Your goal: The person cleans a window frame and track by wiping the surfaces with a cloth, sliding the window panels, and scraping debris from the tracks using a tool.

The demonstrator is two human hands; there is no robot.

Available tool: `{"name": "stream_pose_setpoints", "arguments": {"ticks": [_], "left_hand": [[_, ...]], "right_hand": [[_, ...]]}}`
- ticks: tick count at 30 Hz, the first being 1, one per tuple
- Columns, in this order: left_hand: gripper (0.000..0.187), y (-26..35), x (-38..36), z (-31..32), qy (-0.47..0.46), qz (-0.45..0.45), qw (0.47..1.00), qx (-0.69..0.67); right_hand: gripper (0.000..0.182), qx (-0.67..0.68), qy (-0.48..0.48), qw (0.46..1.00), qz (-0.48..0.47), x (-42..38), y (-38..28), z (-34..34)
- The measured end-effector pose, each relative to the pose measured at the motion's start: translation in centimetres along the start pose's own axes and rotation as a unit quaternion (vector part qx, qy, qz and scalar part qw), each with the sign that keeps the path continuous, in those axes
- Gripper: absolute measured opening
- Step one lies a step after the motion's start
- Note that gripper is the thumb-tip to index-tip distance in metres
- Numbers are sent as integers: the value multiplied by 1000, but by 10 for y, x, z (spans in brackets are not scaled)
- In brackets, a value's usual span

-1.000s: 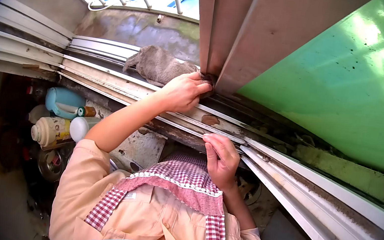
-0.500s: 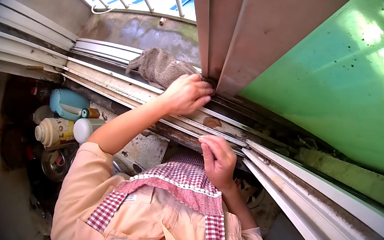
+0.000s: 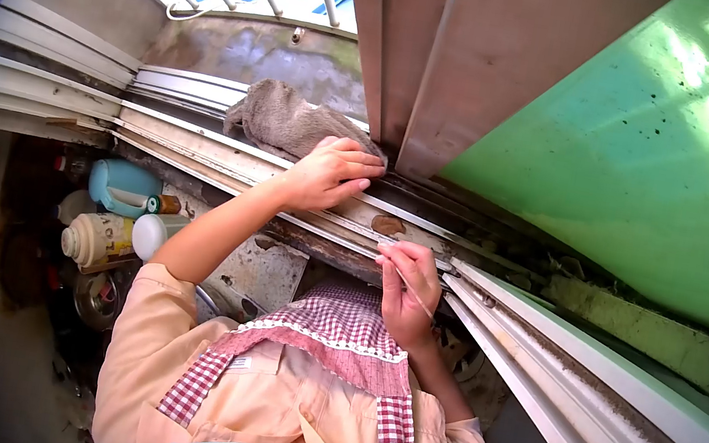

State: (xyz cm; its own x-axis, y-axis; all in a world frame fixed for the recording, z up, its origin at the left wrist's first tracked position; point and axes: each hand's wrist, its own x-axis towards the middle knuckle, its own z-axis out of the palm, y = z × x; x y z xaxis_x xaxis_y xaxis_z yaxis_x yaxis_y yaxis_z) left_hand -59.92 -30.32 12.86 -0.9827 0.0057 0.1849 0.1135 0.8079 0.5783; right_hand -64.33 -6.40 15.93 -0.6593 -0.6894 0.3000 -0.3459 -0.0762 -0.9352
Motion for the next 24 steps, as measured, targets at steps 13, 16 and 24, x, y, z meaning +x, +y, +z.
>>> {"name": "stream_pose_setpoints", "arguments": {"ticks": [13,16,24], "left_hand": [[14,-5,-1,-9,0,-50,995,81],[12,-13,-8,-12,23,-61,991,113],[11,-40,-26,-35,133,-44,985,104]], "right_hand": [[16,-95,-36,994,-50,16,-8,7],[17,-13,38,999,14,8,2,-1],[17,-152,51,985,-56,74,18,35]]}}
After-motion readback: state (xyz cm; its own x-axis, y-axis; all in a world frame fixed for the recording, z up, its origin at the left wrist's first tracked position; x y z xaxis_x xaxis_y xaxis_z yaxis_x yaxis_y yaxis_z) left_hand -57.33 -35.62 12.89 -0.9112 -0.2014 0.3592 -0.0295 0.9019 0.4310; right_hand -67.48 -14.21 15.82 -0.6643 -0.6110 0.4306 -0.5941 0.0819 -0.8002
